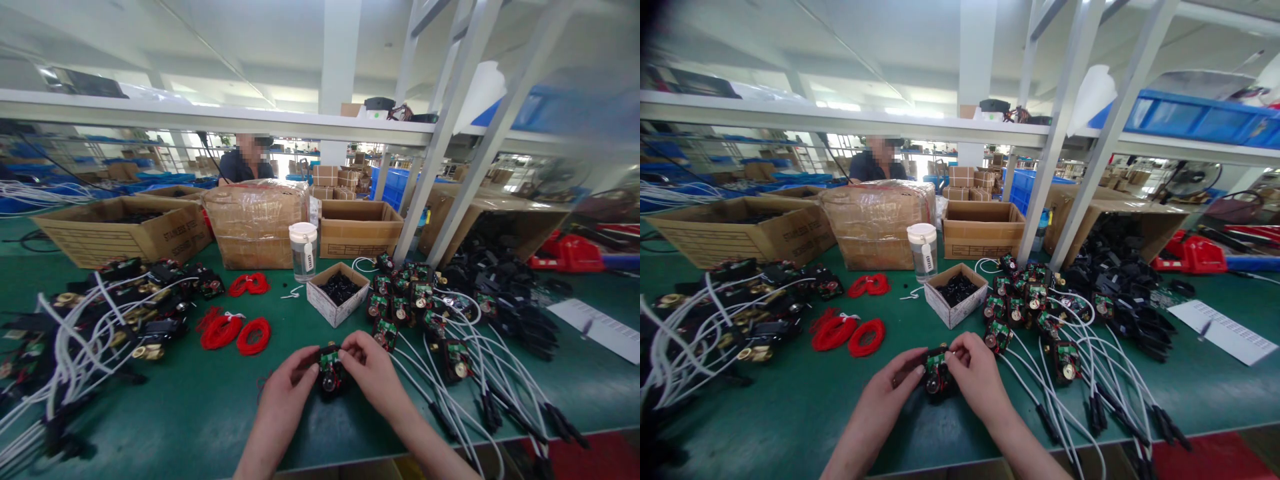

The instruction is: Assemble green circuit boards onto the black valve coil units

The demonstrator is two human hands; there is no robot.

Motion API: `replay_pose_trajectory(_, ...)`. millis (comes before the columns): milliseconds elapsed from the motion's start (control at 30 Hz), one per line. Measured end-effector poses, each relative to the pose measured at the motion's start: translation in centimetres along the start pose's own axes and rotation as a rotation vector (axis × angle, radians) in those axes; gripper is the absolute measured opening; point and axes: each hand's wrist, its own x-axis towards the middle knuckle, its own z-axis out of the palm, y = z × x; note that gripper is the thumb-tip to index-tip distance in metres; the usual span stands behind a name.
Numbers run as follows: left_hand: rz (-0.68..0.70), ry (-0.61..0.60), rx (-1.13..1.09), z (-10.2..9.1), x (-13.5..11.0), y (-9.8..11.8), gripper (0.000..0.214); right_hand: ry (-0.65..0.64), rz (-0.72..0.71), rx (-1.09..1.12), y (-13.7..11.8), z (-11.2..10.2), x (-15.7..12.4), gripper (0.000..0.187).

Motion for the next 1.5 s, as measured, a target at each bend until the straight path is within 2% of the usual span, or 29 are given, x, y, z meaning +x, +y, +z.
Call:
replay_pose_trajectory(167, -0.018, -0.002, -0.037, 0.3, -0.3, -0.8, 0.044, -0.035, -0.006, 0.034, 0.3, -0.4, -0.5, 0.007)
replay_pose_trajectory(500, -0.012, -0.014, -0.019, 0.6, -1.0, -2.1, 0.053, -0.096, 0.033, -0.067, 0.7, -0.5, -2.1, 0.014)
replay_pose_trajectory(733, 0.007, -0.012, 0.042, 0.8, -1.1, -2.0, 0.054, -0.122, 0.075, -0.069, 0.4, -0.8, -2.4, 0.017)
replay_pose_trajectory(1000, 0.025, -0.007, 0.142, 1.2, -1.1, -2.1, 0.059, -0.128, 0.165, -0.003, 0.8, -0.1, -2.4, 0.022)
replay_pose_trajectory(1500, 0.034, 0.033, 0.253, 2.2, -1.7, -1.3, 0.055, -0.064, 0.185, -0.043, 1.5, 1.2, -3.0, 0.026)
